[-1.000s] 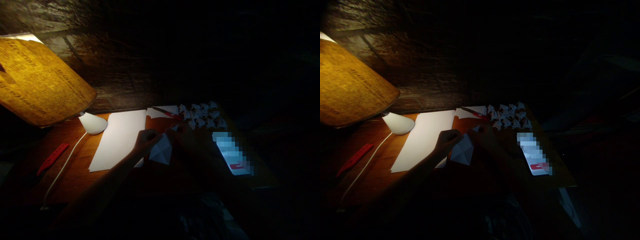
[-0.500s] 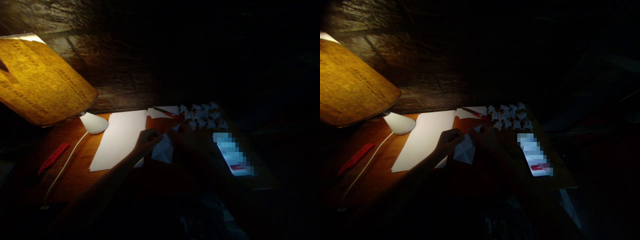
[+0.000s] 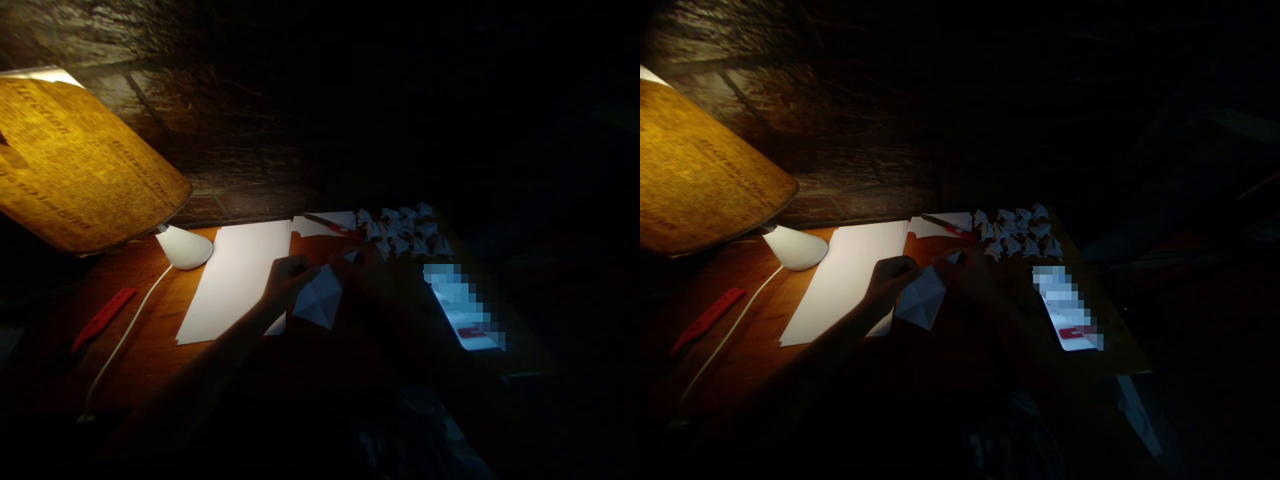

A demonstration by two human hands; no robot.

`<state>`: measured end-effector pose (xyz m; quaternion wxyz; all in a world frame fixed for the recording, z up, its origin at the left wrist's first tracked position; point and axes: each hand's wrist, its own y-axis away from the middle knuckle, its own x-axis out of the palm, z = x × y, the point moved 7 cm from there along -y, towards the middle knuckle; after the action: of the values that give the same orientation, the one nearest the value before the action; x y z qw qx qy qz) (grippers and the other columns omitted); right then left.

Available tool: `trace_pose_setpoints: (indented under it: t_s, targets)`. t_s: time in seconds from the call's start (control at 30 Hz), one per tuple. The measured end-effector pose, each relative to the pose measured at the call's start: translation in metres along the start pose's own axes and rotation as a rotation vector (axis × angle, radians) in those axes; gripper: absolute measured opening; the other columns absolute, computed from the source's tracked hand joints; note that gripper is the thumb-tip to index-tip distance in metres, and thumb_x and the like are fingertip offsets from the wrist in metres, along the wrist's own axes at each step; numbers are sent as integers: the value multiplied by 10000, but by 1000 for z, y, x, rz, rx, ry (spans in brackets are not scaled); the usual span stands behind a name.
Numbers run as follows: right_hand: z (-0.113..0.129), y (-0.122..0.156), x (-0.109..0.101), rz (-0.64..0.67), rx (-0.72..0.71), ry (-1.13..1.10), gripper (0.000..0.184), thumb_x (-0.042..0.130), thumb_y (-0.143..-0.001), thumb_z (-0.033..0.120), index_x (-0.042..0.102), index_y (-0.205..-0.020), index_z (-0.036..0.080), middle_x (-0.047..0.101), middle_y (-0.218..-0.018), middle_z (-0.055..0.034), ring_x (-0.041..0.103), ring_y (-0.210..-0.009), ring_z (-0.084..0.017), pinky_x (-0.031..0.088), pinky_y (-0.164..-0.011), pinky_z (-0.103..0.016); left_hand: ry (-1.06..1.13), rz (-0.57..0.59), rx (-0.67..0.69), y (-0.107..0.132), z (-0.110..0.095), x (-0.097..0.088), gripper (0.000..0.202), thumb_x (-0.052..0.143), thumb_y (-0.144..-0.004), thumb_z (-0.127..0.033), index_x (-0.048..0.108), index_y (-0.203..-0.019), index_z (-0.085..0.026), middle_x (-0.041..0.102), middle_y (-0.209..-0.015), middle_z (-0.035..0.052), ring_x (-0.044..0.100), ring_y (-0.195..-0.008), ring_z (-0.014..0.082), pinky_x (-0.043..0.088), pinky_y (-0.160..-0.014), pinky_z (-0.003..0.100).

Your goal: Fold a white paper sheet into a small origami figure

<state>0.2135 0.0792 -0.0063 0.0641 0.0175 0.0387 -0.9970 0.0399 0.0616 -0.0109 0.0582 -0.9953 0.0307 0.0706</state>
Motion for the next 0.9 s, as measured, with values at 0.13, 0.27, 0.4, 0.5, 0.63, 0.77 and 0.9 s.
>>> trace_pose_setpoints:
  t_s: [0.13, 0.27, 0.4, 0.5, 0.63, 0.77, 0.9]
  targets:
    - [2, -1, -3, -20, -11, -11, 345, 798, -674, 513, 672, -669, 192, 648, -659, -27, 585, -621, -162, 451, -572, -293, 14, -20, -1, 0, -2, -1, 243, 778, -698, -325, 638, -603, -151, 526, -550, -23, 438, -514, 84, 287, -478, 211]
    - [2, -1, -4, -22, 5, -28, 399, 796, -664, 571, 664, -646, 195, 630, -635, -19, 562, -601, -153, 435, -557, -286, 17, -22, 9, -1, -3, -2, 245, 770, -696, -319, 625, -585, -155, 505, -535, -28, 420, -505, 82, 274, -475, 215]
    - [0, -1, -9, -52, 49, -16, 363, 810, -671, 541, 692, -693, 198, 648, -652, -25, 561, -587, -153, 430, -541, -288, 9, -37, 24, -2, -4, -6, 256, 773, -700, -318, 613, -584, -155, 485, -526, -31, 402, -502, 80, 259, -478, 219]
    - [-2, 0, -10, -62, 69, -19, 355, 822, -667, 529, 689, -702, 201, 643, -643, -22, 565, -585, -156, 431, -534, -288, -2, -33, 32, -1, -4, -6, 267, 772, -715, -312, 600, -580, -158, 471, -527, -34, 394, -503, 80, 247, -475, 223]
    - [-1, 0, -8, -30, 59, -62, 391, 814, -669, 560, 678, -699, 195, 620, -634, -12, 555, -582, -149, 422, -537, -285, 11, -22, 50, -1, -6, -5, 285, 781, -726, -330, 602, -583, -161, 477, -536, -34, 403, -510, 82, 262, -481, 225]
    - [-2, -1, -12, -83, 60, -90, 387, 826, -642, 540, 670, -684, 189, 615, -638, -8, 536, -575, -138, 410, -535, -278, 6, -20, 46, -3, -6, -6, 265, 782, -714, -333, 622, -594, -159, 530, -548, -21, 457, -524, 96, 314, -496, 224]
    - [-4, -1, -12, -77, 94, -127, 388, 838, -617, 532, 658, -669, 192, 637, -656, -20, 560, -600, -150, 432, -550, -283, 5, -22, 31, -4, -5, -8, 237, 774, -695, -328, 638, -603, -156, 576, -551, -5, 512, -533, 115, 366, -514, 231]
